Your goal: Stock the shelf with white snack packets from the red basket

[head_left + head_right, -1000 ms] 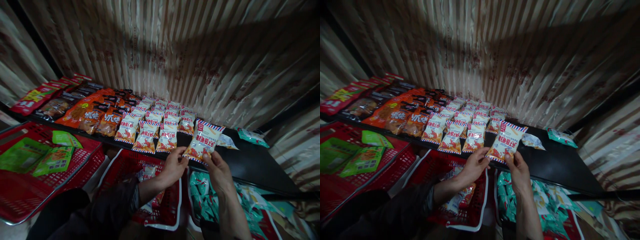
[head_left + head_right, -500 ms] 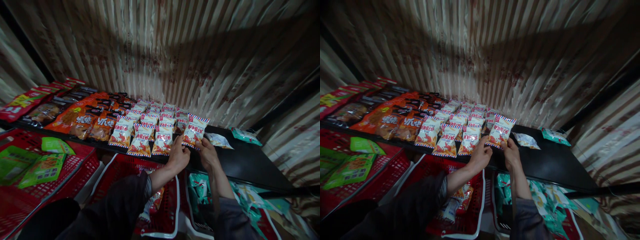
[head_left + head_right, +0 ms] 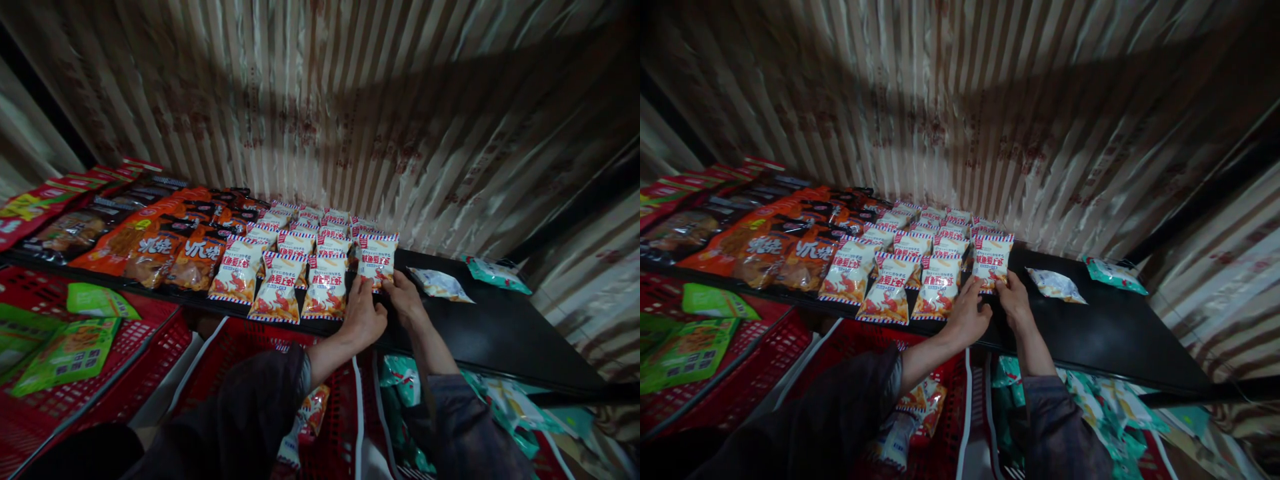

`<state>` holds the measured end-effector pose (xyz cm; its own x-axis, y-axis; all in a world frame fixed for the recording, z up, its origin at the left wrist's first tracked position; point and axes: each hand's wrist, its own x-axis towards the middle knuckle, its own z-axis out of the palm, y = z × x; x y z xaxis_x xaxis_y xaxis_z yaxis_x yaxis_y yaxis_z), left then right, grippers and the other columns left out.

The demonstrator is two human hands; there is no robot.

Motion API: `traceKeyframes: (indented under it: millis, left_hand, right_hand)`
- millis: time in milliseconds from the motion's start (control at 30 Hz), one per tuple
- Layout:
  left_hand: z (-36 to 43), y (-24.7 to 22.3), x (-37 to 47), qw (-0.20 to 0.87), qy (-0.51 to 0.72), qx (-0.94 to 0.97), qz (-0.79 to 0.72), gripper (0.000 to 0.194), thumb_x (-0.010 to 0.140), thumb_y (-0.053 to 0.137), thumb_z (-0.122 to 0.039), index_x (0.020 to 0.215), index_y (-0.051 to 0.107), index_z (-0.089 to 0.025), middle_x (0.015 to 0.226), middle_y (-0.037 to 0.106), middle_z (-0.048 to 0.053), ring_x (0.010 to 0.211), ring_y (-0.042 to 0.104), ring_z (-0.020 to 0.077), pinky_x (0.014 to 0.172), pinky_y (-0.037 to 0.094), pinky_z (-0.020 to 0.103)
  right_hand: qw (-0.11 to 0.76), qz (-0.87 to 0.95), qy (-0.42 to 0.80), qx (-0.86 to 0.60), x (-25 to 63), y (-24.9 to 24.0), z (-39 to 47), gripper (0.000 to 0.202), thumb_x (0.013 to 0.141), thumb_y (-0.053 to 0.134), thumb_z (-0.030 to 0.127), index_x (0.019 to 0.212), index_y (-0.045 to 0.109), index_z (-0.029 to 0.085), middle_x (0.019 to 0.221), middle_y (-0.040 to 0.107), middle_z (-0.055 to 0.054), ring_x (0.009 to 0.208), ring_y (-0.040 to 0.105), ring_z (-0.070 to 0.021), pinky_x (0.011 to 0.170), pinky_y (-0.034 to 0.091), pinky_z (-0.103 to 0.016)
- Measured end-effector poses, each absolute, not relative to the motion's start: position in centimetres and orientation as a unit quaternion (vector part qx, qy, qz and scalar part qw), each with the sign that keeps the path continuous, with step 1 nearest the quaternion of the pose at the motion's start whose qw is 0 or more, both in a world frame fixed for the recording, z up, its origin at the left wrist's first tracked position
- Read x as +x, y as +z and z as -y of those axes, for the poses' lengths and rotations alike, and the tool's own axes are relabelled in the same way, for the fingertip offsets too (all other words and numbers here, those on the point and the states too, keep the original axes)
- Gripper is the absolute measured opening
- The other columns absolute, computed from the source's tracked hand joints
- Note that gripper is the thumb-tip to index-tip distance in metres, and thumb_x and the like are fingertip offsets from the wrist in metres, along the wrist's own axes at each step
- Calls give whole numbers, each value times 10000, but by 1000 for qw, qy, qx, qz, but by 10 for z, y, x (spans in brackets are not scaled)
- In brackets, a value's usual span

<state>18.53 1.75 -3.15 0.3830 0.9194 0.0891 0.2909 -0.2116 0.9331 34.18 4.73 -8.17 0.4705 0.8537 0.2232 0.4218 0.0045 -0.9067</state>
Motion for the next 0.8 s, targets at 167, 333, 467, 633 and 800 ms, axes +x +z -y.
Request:
traceKeyframes:
  millis: [167, 333, 467, 633, 800]
  left_hand:
    - [-21, -30, 187, 439, 335, 705, -444, 609, 773, 532, -69, 1377, 456, -98, 1550, 315, 181, 1440, 324, 273, 1176, 327, 390]
    - [-22, -25, 185, 398, 312, 738, -447, 566, 783, 537, -85, 1347, 491, -69, 1521, 356, 197, 1465, 260, 287, 1213, 233, 384]
    - [-21, -23, 186, 405, 304, 736, -450, 557, 777, 537, -76, 1332, 499, -93, 1527, 358, 180, 1469, 246, 291, 1216, 218, 397]
    - [-22, -25, 187, 406, 304, 737, -447, 507, 771, 540, -76, 1277, 533, -114, 1495, 390, 165, 1459, 267, 285, 1218, 204, 404]
    - [-23, -28, 185, 386, 309, 753, -435, 457, 771, 543, -86, 1229, 559, -93, 1442, 416, 180, 1432, 308, 271, 1214, 211, 373]
  right_hand:
    - [513, 462, 215, -691, 339, -84, -52, 436, 786, 574, 358, 1179, 632, 178, 1087, 734, -83, 957, 679, -231, 856, 536, -387]
    - [482, 467, 212, -710, 336, -78, -49, 398, 776, 586, 329, 1138, 658, 180, 1081, 740, -78, 973, 674, -236, 873, 526, -385]
    - [452, 473, 194, -731, 331, -70, -44, 371, 774, 567, 286, 1120, 670, 201, 1066, 744, -61, 966, 676, -227, 874, 520, -367]
    - [417, 460, 167, -766, 325, -66, -41, 375, 767, 581, 300, 1117, 668, 196, 1051, 737, -83, 953, 673, -245, 885, 506, -398]
    - [406, 458, 144, -778, 326, -71, -40, 377, 767, 585, 312, 1127, 653, 219, 1068, 725, -71, 965, 665, -238, 899, 498, -405]
